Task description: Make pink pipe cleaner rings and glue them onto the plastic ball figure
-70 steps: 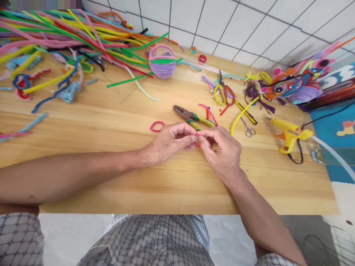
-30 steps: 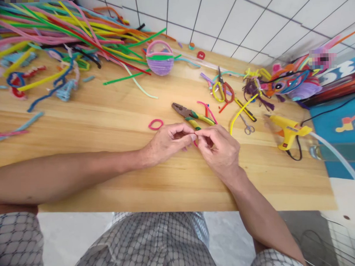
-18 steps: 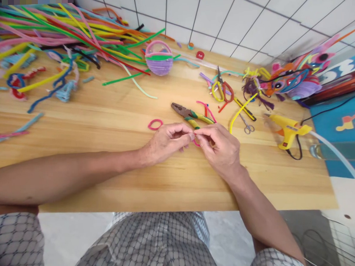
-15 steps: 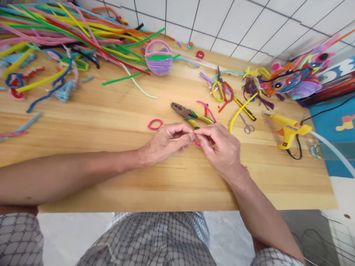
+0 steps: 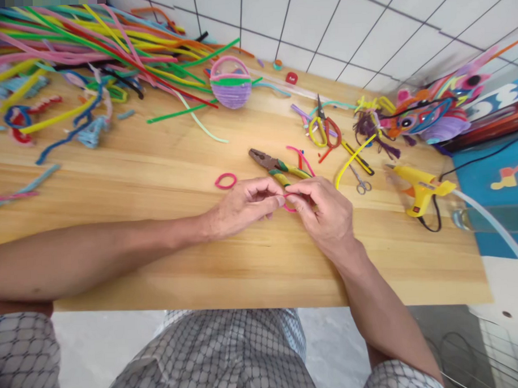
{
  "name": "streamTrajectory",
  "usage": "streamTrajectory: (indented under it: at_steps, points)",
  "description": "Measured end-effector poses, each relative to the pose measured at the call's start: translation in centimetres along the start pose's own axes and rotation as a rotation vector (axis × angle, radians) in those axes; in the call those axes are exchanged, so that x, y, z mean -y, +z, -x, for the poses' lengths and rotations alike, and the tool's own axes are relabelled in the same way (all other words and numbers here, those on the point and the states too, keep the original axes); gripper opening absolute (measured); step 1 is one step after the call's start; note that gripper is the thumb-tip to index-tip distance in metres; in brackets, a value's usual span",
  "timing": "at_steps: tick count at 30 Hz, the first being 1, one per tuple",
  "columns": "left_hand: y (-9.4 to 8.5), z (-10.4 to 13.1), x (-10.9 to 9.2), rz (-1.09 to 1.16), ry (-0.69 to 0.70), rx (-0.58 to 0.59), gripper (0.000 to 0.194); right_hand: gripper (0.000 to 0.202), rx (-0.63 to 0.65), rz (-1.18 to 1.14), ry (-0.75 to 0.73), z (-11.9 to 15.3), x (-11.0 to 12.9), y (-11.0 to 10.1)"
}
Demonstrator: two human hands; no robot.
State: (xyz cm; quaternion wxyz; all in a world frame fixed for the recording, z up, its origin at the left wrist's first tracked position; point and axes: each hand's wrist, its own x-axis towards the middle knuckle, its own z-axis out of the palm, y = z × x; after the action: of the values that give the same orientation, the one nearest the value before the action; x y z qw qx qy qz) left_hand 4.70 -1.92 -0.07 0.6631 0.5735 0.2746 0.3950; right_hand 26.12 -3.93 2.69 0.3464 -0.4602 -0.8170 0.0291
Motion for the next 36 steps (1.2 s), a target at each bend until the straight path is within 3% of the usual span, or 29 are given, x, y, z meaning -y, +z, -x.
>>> streamTrajectory:
  at_steps: [4, 13, 21, 24, 28, 34, 36]
  points:
    - [0.0, -0.1, 0.0, -0.002, -0.026, 0.000, 0.019, 0.002, 0.014, 0.010, 0.019, 0.0, -0.3, 0.0]
    - [0.0, -0.2, -0.2, 0.062, -0.089, 0.026, 0.025, 0.010, 0.004, -0.022, -0.085, -0.1, -0.5, 0.1]
    - [-0.1, -0.3, -0.7, 0.095, -0.133, 0.034, 0.026, 0.010, 0.055, -0.078, -0.008, 0.0, -0.4, -0.2]
    - [-0.2, -0.3, -0.6, 0.121, -0.128, 0.012, 0.028, 0.007, 0.017, -0.131, 0.099, 0.0, -0.4, -0.3]
    - [-0.1, -0.5, -0.2, 0.136, -0.120, -0.050, 0.027, 0.024, -0.049, -0.306, 0.331, -0.2, -1.1, -0.6]
    - [0.0, -0.7, 0.0, 0.134, -0.098, -0.088, 0.025, 0.041, 0.114, -0.614, 0.514, -0.6, -1.6, -0.4]
    - [-0.1, -0.7, 0.0, 0.124, -0.105, -0.089, 0.026, 0.044, 0.112, -0.671, 0.562, -0.6, -1.4, -0.3]
